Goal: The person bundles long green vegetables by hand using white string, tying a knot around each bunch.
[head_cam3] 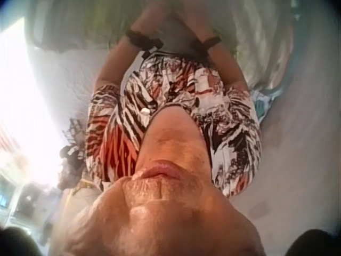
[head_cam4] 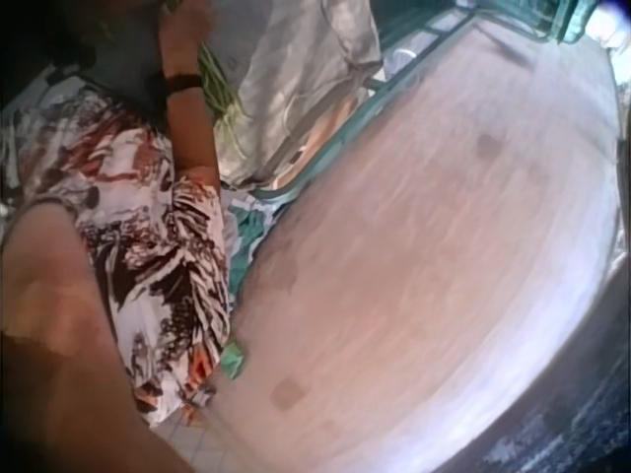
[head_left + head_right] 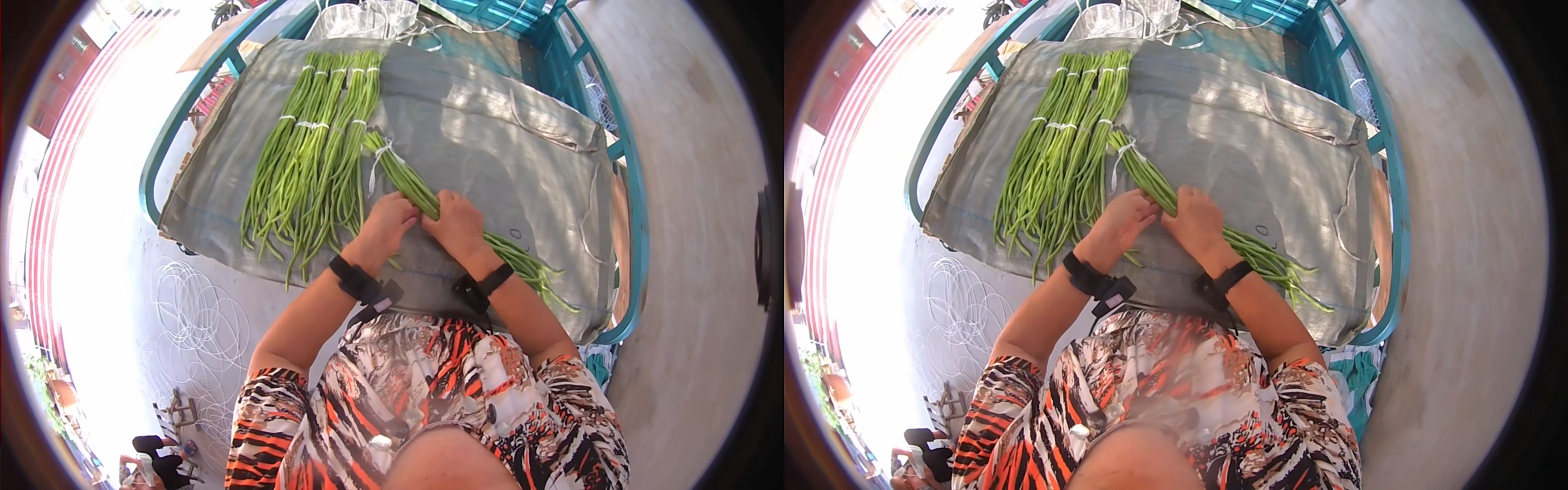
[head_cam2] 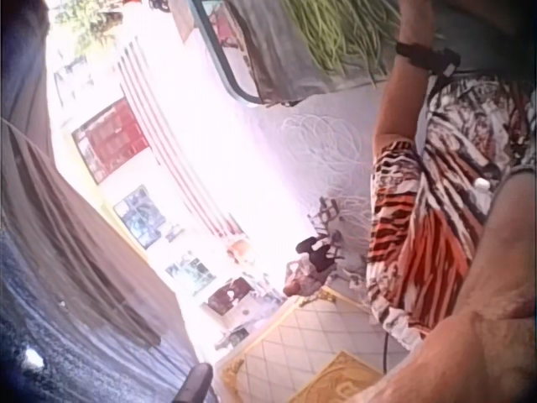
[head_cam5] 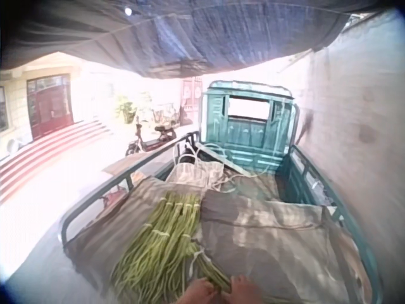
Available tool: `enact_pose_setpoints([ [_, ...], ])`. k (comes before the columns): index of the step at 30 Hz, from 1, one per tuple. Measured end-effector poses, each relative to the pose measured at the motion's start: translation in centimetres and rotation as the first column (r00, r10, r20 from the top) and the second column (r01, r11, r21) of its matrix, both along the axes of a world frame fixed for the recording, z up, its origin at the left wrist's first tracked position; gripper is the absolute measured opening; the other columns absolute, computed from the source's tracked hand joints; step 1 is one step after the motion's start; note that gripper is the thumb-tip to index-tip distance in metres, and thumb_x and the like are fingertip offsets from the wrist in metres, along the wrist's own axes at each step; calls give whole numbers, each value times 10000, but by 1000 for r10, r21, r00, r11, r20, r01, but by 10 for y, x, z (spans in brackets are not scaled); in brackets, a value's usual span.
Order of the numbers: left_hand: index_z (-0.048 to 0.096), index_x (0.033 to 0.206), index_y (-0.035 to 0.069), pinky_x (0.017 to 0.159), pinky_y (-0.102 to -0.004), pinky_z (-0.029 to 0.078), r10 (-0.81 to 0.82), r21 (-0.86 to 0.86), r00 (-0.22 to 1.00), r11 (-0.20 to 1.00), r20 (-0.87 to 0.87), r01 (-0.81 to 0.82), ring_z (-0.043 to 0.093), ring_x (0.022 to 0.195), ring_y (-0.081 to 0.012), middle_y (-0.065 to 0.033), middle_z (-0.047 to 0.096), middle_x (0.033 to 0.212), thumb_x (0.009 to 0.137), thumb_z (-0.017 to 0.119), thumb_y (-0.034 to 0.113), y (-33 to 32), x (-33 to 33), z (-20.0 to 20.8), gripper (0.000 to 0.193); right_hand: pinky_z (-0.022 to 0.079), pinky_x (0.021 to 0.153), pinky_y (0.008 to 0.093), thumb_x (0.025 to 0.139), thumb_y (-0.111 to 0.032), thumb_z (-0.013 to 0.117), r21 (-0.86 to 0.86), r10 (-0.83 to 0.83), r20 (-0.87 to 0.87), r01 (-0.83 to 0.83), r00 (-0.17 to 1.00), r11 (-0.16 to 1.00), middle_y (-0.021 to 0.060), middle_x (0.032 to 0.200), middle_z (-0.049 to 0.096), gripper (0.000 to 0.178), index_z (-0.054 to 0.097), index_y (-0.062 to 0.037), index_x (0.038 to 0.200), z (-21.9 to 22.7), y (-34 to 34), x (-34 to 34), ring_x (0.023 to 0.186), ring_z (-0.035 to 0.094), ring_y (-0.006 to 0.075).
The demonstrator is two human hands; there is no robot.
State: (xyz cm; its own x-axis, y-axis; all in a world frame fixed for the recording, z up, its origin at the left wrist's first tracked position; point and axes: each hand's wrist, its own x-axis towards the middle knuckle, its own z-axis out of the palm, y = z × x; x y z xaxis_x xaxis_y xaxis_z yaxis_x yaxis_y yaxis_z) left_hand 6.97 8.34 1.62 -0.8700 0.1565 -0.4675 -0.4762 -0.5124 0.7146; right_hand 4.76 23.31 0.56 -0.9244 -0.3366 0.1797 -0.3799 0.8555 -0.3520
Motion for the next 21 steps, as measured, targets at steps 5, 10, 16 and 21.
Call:
enact_pose_setpoints([
  [5, 517, 1121, 28, 881, -291, 404, 58, 52, 997, 997, -41, -56, 539, 1028, -164, -66, 583, 1116, 875, 441, 133, 2, 14, -9, 277, 467, 670, 445, 723, -334, 619, 0, -55, 77, 56, 996, 998, 130, 854, 606, 306, 523, -68, 841, 0, -4, -1, 819, 594, 331],
  [10, 539, 1073, 36, 844, -295, 435, 138, -35, 990, 990, 30, -137, 567, 978, -164, -69, 606, 1066, 919, 442, 254, 14, 17, -9, 284, 462, 684, 448, 746, -346, 598, -1, -63, 230, 65, 971, 998, 144, 863, 620, 314, 545, -65, 875, 13, -2, -3, 828, 596, 338],
  [16, 577, 1012, 29, 857, -373, 462, -59, 434, 992, 901, 114, 3, 597, 920, -217, -83, 633, 1006, 920, 473, 291, 19, 3, -28, 297, 465, 704, 459, 731, -257, 642, -4, -30, 214, 31, 976, 1000, 149, 902, 615, 283, 555, -40, 889, 32, -18, 8, 843, 599, 364],
  [21, 590, 975, 64, 859, -378, 467, -36, 503, 960, 857, 279, -114, 597, 917, -220, -74, 639, 960, 876, 552, 260, 33, -4, -24, 223, 453, 730, 461, 710, -246, 652, -47, -1, 67, 4, 998, 999, 166, 905, 593, 298, 553, -42, 904, 18, -10, 16, 856, 576, 359],
])
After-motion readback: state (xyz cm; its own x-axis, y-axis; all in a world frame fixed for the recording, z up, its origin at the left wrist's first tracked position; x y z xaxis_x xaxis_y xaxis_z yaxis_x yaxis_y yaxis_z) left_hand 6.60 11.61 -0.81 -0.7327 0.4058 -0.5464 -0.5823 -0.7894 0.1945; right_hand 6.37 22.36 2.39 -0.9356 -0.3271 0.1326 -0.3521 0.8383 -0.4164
